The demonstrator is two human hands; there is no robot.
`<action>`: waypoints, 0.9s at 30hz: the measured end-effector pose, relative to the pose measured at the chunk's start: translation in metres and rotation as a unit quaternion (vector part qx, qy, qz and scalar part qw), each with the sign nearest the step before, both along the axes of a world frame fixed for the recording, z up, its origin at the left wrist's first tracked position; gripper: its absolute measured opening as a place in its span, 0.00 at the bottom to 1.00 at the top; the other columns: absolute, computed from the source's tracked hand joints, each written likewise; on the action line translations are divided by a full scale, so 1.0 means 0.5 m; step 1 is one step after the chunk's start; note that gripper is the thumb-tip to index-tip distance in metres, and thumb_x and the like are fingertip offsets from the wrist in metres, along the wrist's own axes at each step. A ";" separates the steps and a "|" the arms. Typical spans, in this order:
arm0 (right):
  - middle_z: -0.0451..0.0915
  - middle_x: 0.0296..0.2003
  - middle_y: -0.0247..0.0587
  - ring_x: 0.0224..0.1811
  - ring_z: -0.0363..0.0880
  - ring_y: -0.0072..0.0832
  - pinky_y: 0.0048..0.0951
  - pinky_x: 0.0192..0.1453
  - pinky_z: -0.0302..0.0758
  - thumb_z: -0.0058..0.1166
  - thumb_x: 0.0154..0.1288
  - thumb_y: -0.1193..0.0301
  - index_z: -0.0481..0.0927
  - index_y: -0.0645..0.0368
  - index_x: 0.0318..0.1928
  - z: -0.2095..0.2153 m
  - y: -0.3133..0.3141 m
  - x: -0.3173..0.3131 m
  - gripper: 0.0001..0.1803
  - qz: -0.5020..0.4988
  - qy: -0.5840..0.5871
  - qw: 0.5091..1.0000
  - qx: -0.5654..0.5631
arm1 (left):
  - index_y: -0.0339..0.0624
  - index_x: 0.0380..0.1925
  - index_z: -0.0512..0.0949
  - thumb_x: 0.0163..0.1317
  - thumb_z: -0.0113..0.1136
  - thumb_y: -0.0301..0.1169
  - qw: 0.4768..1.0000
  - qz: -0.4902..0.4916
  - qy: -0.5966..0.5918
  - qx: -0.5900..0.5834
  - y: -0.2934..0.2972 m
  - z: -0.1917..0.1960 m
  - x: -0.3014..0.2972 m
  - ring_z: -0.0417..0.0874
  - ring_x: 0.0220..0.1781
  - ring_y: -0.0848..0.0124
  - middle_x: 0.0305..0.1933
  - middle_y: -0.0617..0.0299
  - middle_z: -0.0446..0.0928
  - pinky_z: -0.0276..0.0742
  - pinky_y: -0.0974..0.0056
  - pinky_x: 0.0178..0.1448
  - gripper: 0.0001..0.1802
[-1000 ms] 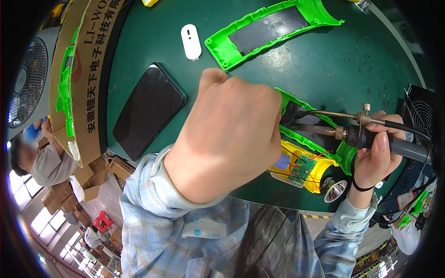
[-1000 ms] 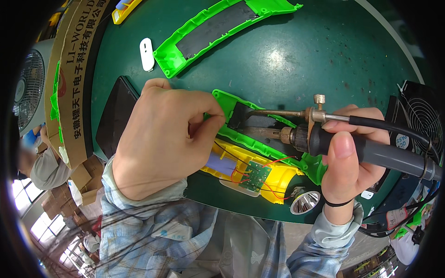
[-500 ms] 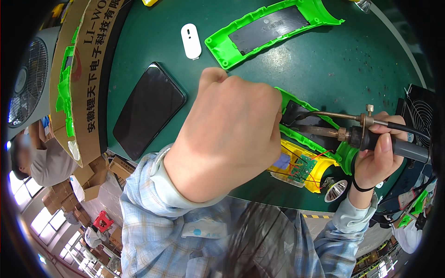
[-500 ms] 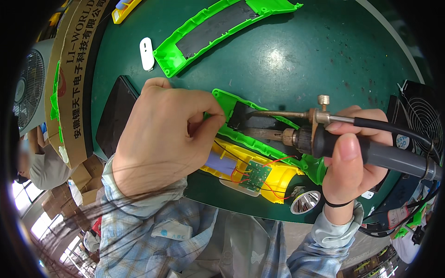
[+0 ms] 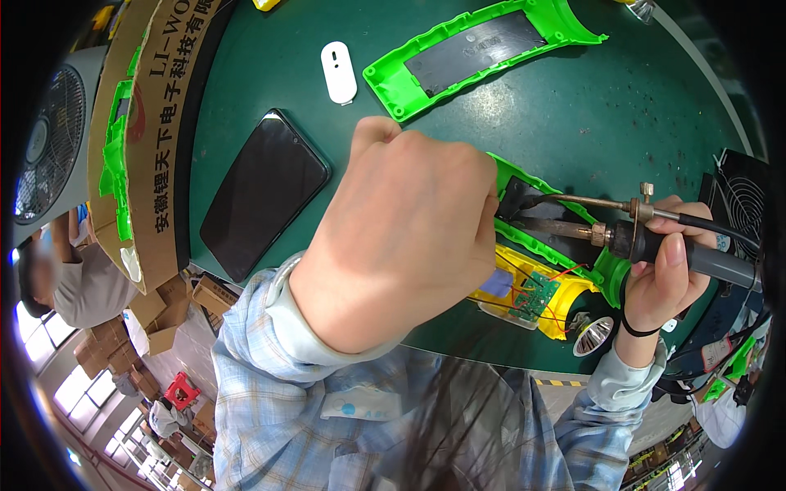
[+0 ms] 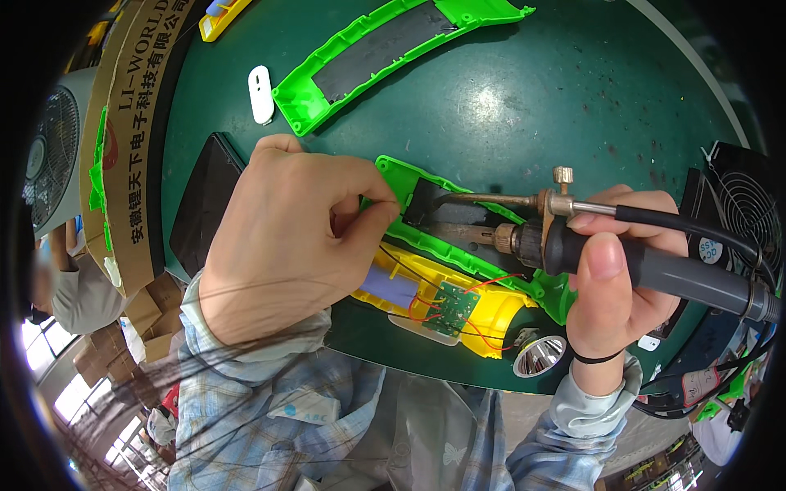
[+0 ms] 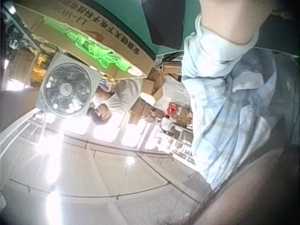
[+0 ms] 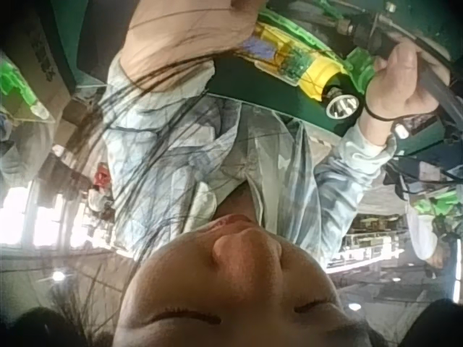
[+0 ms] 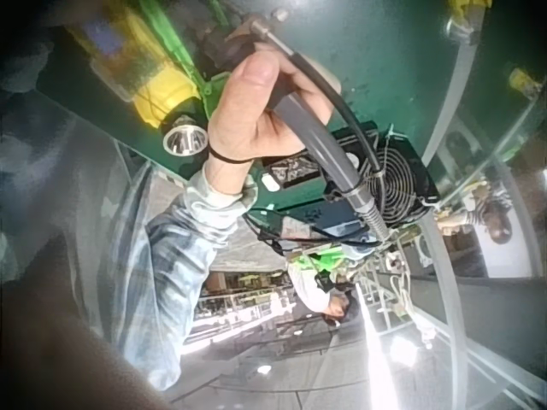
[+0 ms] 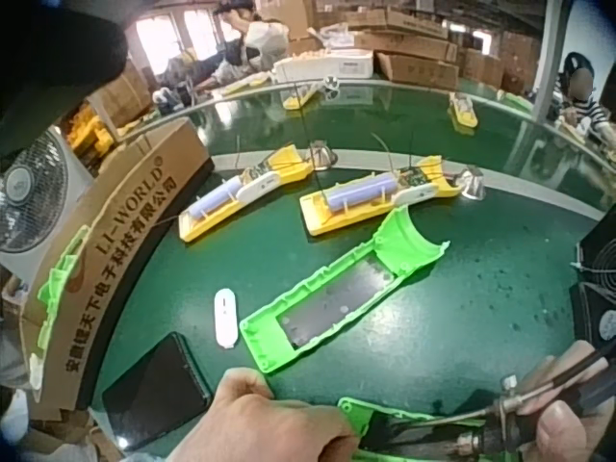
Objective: The person solders wires onto circuit boards and components inside flashlight casings using a soldering iron, fits casing pieces together by hand, and places the assembled flashlights onto the upper conveyor table.
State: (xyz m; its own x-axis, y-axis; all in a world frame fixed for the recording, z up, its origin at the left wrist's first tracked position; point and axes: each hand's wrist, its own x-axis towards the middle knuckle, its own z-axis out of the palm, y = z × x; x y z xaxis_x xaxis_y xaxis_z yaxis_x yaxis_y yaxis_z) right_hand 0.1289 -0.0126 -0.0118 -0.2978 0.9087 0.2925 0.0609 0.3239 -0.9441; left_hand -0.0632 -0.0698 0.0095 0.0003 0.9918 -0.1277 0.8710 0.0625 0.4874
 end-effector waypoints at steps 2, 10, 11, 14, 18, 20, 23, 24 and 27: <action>0.66 0.24 0.38 0.21 0.63 0.19 0.15 0.21 0.56 0.47 0.51 0.66 0.67 0.65 0.24 -0.002 0.005 0.003 0.12 0.009 0.033 0.999 0.023 | 0.40 0.14 0.74 0.41 0.55 0.25 1.000 -0.001 0.001 -0.004 0.001 0.000 -0.001 0.64 0.09 0.66 0.07 0.63 0.67 0.60 0.68 0.33 0.03; 0.64 0.24 0.39 0.20 0.62 0.20 0.15 0.19 0.56 0.43 0.50 0.70 0.66 0.66 0.24 0.003 0.003 0.010 0.10 -0.045 0.030 0.998 0.038 | 0.40 0.14 0.75 0.40 0.55 0.25 1.000 0.005 -0.011 0.004 -0.003 0.002 -0.001 0.63 0.10 0.66 0.07 0.62 0.67 0.59 0.69 0.33 0.02; 0.64 0.24 0.39 0.19 0.61 0.19 0.14 0.17 0.54 0.42 0.50 0.70 0.65 0.66 0.24 0.001 0.006 0.008 0.10 -0.050 0.038 0.996 0.059 | 0.40 0.15 0.75 0.40 0.55 0.26 1.000 0.004 -0.018 0.007 -0.003 0.002 -0.001 0.63 0.10 0.66 0.07 0.62 0.67 0.59 0.69 0.33 0.02; 0.64 0.24 0.39 0.17 0.58 0.16 0.13 0.15 0.52 0.42 0.50 0.71 0.65 0.66 0.24 0.008 0.001 0.009 0.09 -0.037 0.063 0.995 0.060 | 0.41 0.15 0.76 0.40 0.56 0.26 1.000 -0.008 -0.016 0.012 -0.007 0.000 -0.007 0.63 0.10 0.66 0.08 0.63 0.67 0.60 0.69 0.34 0.02; 0.66 0.24 0.40 0.14 0.55 0.13 0.11 0.15 0.52 0.43 0.51 0.72 0.65 0.66 0.24 0.015 -0.002 0.017 0.08 -0.024 0.100 0.994 0.043 | 0.41 0.15 0.76 0.40 0.57 0.26 0.998 -0.021 -0.026 0.044 -0.014 0.004 -0.010 0.63 0.10 0.68 0.08 0.64 0.67 0.60 0.70 0.35 0.02; 0.67 0.23 0.40 0.14 0.56 0.13 0.11 0.13 0.51 0.43 0.51 0.72 0.65 0.65 0.24 0.027 -0.003 0.021 0.08 -0.045 0.103 0.993 0.028 | 0.41 0.15 0.76 0.40 0.58 0.27 0.993 -0.034 -0.070 0.090 -0.019 0.000 -0.013 0.64 0.10 0.72 0.07 0.65 0.65 0.60 0.71 0.36 0.03; 0.67 0.24 0.39 0.14 0.56 0.12 0.11 0.12 0.51 0.44 0.51 0.72 0.65 0.64 0.24 0.036 0.002 0.023 0.08 -0.078 0.109 0.990 0.039 | 0.41 0.15 0.76 0.40 0.60 0.29 0.977 0.000 -0.094 0.190 -0.020 -0.005 -0.019 0.63 0.10 0.76 0.07 0.67 0.65 0.59 0.73 0.34 0.04; 0.67 0.24 0.38 0.14 0.56 0.12 0.10 0.12 0.51 0.45 0.50 0.71 0.66 0.64 0.24 0.043 0.005 0.024 0.08 -0.079 0.118 0.989 0.035 | 0.40 0.15 0.76 0.41 0.60 0.29 0.982 0.014 -0.167 0.084 -0.007 0.011 -0.033 0.63 0.11 0.78 0.08 0.68 0.67 0.60 0.73 0.30 0.05; 0.68 0.25 0.38 0.12 0.56 0.12 0.10 0.12 0.52 0.45 0.52 0.72 0.68 0.64 0.24 0.046 0.025 0.036 0.07 -0.102 0.132 0.985 0.046 | 0.40 0.15 0.76 0.41 0.60 0.29 0.965 0.066 -0.206 0.148 0.010 0.039 -0.038 0.63 0.11 0.77 0.09 0.67 0.68 0.61 0.71 0.28 0.05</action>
